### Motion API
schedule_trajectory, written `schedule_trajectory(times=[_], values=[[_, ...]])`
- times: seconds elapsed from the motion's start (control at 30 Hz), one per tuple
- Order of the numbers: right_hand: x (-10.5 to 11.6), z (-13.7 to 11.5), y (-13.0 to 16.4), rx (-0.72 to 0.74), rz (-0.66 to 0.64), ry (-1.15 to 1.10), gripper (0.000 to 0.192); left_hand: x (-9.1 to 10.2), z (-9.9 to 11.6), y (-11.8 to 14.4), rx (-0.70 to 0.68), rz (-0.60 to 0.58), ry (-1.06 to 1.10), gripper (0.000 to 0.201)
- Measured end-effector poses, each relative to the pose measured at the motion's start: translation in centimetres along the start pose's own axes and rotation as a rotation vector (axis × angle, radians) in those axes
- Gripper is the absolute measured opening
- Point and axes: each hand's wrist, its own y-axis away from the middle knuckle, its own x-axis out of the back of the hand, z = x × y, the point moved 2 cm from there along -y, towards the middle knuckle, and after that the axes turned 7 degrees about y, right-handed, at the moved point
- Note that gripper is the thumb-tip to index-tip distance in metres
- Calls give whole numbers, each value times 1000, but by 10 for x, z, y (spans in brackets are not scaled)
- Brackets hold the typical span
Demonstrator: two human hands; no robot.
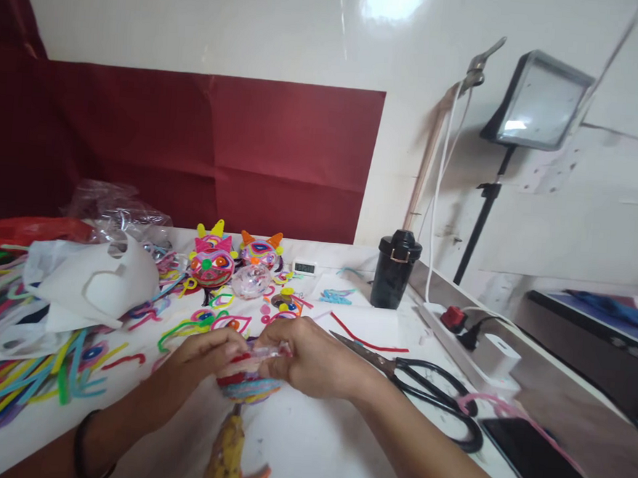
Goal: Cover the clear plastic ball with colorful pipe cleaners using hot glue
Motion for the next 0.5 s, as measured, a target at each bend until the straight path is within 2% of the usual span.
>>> schedule_trajectory(times=[0.2, 0.3, 0.4, 0.5], values=[[-4, -5, 1, 29, -16, 46, 16, -2, -9, 1, -66, -94, 11, 18], [-1, -11, 3, 16, -16, 49, 16, -3, -5, 3, -104, -20, -62, 16], [9, -11, 5, -47, -4, 6, 19, -6, 2, 7, -106, -7, -87, 13], [20, -4, 7, -78, 88, -19, 22, -8, 8, 11, -142, 6, -96, 12]])
